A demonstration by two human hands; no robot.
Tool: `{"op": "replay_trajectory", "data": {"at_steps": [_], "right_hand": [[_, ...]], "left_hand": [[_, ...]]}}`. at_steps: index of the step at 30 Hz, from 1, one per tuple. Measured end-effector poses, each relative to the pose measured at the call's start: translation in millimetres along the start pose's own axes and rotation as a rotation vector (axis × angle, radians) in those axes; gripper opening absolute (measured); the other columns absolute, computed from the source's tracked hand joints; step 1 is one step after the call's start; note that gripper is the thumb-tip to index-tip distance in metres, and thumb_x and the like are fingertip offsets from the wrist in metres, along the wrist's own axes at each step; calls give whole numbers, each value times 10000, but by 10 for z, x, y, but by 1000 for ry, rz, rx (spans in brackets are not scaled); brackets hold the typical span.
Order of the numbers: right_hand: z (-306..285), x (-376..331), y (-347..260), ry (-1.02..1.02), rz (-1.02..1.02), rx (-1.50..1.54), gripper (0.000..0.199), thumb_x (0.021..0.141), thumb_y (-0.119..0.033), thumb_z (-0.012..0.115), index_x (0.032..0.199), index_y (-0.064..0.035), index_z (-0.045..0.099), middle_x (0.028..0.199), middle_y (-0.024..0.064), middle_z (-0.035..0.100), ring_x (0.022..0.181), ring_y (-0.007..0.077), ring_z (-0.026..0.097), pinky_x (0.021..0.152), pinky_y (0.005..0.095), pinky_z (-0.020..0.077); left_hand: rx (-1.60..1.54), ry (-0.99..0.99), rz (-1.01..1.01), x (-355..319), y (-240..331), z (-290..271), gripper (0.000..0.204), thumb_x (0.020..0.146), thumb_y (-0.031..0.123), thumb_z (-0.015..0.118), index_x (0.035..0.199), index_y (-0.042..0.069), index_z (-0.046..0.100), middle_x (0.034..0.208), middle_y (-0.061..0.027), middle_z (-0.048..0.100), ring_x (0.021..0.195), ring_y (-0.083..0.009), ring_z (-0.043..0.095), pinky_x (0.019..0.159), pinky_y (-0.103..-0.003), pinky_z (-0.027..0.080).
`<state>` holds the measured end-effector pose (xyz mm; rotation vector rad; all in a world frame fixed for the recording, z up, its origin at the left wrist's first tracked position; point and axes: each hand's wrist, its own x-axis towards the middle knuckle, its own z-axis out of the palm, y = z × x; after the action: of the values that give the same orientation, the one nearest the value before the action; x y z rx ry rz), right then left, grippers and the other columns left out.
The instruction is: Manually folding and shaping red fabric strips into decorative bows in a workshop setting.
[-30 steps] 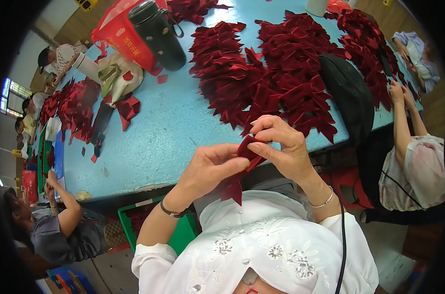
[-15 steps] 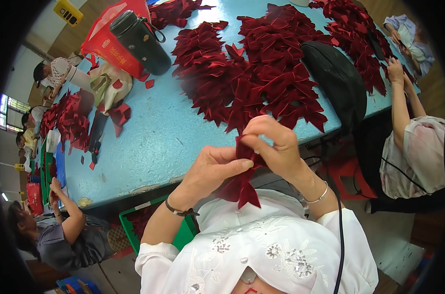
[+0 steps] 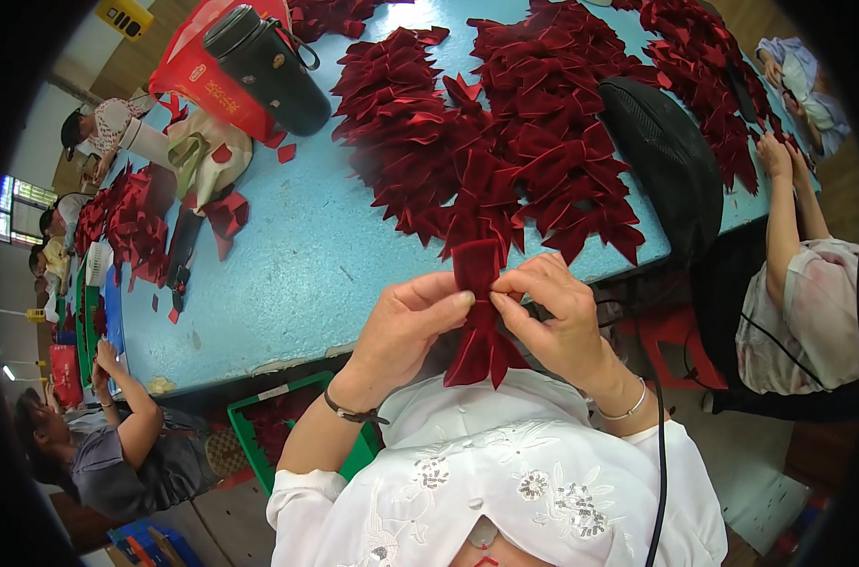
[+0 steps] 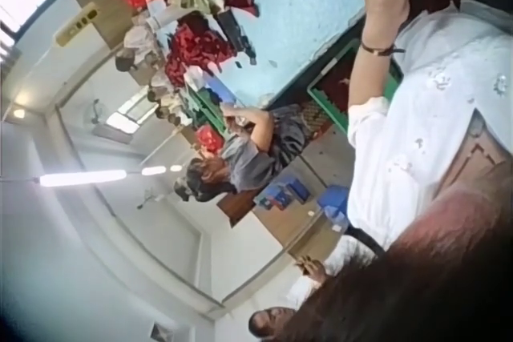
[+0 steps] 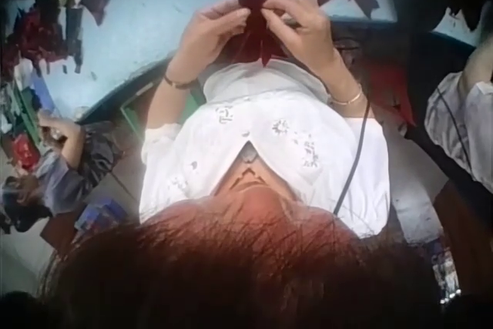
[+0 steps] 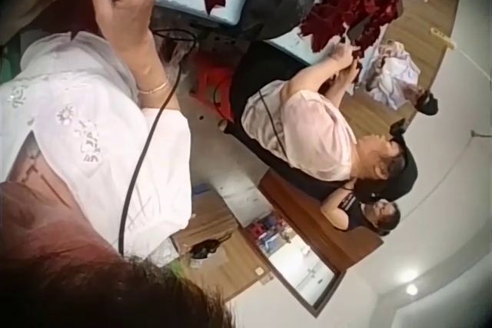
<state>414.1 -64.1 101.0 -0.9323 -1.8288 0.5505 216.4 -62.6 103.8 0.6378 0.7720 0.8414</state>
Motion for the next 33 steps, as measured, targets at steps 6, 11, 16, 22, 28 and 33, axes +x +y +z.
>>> {"op": "replay_trajectory", "data": {"at_steps": [6, 11, 16, 22, 28, 33], "right_hand": [[40, 132, 101, -33, 270, 170, 108, 727, 6, 669, 824, 6, 621, 754, 57, 613, 662, 140, 557, 618, 258, 434], [-480, 221, -122, 75, 398, 291, 97, 745, -21, 666, 828, -1, 619, 764, 62, 619, 698, 137, 573, 656, 256, 451], [-1590, 223, -541, 25, 344, 351, 71, 750, -35, 641, 813, -13, 616, 759, 58, 617, 713, 143, 573, 675, 276, 454], [-1975, -16, -1056, 127, 348, 319, 110, 703, -75, 644, 778, -9, 599, 680, 88, 607, 642, 195, 580, 621, 320, 459], [-1814, -212, -1455, 193, 296, 154, 99, 672, -57, 639, 716, -14, 562, 660, 104, 598, 643, 251, 588, 608, 346, 460], [-1265, -237, -1541, 169, 133, 42, 100, 673, -7, 639, 738, -16, 563, 695, 95, 581, 659, 235, 570, 592, 323, 457]], "left_hand": [[81, -15, 68, 172, 113, 102, 235, 859, 20, 606, 1090, -24, 617, 969, -47, 643, 857, -77, 576, 756, -216, 464], [359, 65, 148, 209, 246, 750, 256, 827, -5, 617, 1080, -46, 619, 967, -47, 641, 858, -84, 579, 773, -226, 468], [222, 84, 195, 0, 275, 1984, 254, 786, -29, 645, 1040, -46, 639, 938, -49, 655, 812, -91, 588, 725, -221, 468], [126, 93, 219, -350, 93, 2391, 159, 788, -6, 663, 946, -10, 658, 835, -28, 663, 673, -62, 560, 592, -184, 413], [100, 135, 270, -780, 52, 2457, 45, 795, -6, 660, 832, 10, 641, 779, -10, 646, 625, -53, 533, 558, -189, 393], [102, 194, 305, -1047, 50, 1990, 100, 788, -29, 649, 887, -25, 659, 823, -14, 638, 693, -65, 547, 618, -199, 420]]}}
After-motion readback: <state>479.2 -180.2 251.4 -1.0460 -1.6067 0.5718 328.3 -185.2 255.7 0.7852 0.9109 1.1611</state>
